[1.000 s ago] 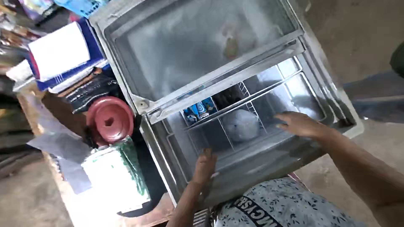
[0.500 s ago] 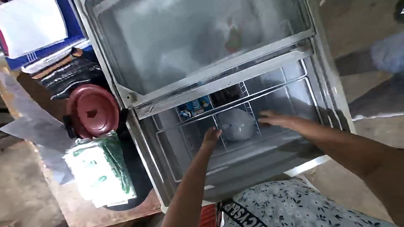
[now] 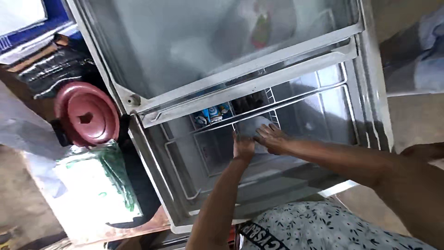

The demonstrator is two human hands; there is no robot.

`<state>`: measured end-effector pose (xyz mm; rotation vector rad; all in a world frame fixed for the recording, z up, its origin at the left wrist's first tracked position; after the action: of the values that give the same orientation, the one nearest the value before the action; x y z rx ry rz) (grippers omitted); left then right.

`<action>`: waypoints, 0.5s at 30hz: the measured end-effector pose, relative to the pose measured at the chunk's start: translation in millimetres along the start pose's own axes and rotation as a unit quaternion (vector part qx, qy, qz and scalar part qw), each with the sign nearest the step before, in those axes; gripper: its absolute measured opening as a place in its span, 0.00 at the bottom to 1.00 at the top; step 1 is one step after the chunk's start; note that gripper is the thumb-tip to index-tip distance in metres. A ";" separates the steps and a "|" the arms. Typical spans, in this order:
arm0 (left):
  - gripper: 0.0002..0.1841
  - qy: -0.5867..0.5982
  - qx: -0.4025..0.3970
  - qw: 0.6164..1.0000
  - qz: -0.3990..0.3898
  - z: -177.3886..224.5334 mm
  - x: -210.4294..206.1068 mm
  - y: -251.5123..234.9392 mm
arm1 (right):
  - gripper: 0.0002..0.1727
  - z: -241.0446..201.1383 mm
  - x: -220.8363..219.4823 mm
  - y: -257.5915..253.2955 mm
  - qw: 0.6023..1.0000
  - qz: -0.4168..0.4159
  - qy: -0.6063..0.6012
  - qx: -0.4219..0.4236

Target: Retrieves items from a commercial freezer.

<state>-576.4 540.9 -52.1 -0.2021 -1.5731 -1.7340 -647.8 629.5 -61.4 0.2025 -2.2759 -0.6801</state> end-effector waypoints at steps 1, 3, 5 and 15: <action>0.21 0.011 -0.001 1.000 -0.011 -1.4 8.2 1.2 | 0.32 1.5 -2.6 -9.4 1.000 0.011 0.010 0.009; 0.18 0.068 0.002 0.998 0.014 -9.1 25.5 11.3 | 0.13 2.3 -0.5 -22.0 0.997 0.073 0.018 0.033; 0.16 0.183 0.007 0.977 0.114 -27.5 36.7 24.0 | 0.09 1.5 9.4 -28.3 0.997 0.071 -0.009 -0.002; 0.18 0.387 0.078 0.906 0.152 -65.6 26.9 112.7 | 0.07 -21.2 -5.7 24.0 0.982 0.131 0.099 0.091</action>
<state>-500.6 476.9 36.8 0.2846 -1.0057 -1.2064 -627.6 643.0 -39.8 0.0509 -2.1218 -0.3019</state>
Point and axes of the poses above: each hand's wrist, its own y-axis away from the middle knuckle, its own x-axis out of the back of the hand, z = x × y, the point moved 5 cm from there along -y, towards the middle knuckle, and after that the axes turned 6 degrees about z, right-handed, at the moved point
